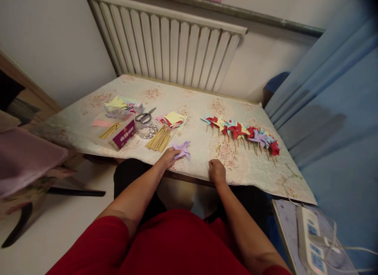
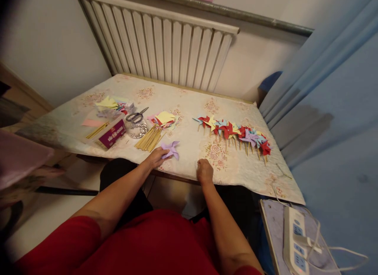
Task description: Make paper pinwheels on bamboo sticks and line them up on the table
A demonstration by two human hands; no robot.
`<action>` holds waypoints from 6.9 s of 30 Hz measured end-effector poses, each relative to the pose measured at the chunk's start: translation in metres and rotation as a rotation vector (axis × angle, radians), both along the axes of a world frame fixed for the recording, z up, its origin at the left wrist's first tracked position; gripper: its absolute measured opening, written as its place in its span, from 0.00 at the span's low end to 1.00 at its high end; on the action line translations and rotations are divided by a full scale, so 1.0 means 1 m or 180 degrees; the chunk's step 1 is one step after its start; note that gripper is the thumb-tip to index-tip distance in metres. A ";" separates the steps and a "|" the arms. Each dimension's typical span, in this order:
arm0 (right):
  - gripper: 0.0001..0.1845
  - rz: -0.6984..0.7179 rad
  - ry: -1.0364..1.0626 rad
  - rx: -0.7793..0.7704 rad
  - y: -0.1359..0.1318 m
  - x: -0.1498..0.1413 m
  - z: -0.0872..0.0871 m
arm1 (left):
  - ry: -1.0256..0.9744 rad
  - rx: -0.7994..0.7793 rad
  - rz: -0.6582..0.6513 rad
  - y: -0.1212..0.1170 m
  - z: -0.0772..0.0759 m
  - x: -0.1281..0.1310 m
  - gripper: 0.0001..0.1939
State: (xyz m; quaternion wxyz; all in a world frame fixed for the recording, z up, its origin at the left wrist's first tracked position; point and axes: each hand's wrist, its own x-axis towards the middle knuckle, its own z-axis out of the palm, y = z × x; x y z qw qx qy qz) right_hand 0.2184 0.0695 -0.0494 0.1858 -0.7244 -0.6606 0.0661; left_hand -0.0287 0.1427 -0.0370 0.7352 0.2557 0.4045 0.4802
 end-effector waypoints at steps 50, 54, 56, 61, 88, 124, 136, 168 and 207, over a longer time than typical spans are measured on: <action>0.11 -0.0117 -0.0494 -0.0709 0.013 -0.002 0.027 | 0.0054 -0.0031 0.0138 -0.018 0.019 0.012 0.08; 0.11 -0.0346 -0.0108 -0.0603 0.010 0.003 0.035 | 0.0013 0.0132 0.0125 -0.040 0.035 0.021 0.10; 0.11 -0.0407 0.0210 -0.0481 0.004 0.001 0.045 | -0.0036 0.0185 0.0098 -0.052 0.043 0.026 0.11; 0.10 -0.0116 0.2261 0.0748 -0.026 -0.029 0.090 | -0.0076 0.0317 -0.0020 -0.076 0.062 0.040 0.16; 0.04 0.0781 0.1541 0.1381 -0.052 -0.067 0.118 | 0.0392 0.0632 -0.0030 -0.102 0.104 0.051 0.11; 0.05 0.0861 0.1474 0.1213 -0.054 -0.066 0.118 | 0.0413 0.0635 -0.0055 -0.106 0.108 0.052 0.09; 0.06 0.0883 0.1425 0.1160 -0.055 -0.064 0.117 | 0.0944 0.0967 -0.0121 -0.106 0.101 0.051 0.12; 0.07 0.0489 0.1997 0.0820 -0.052 -0.074 0.104 | 0.3108 0.2332 0.0072 -0.104 0.083 0.044 0.09; 0.08 0.0498 0.1828 0.0894 -0.051 -0.078 0.092 | 0.3294 0.2209 -0.0044 -0.102 0.072 0.044 0.10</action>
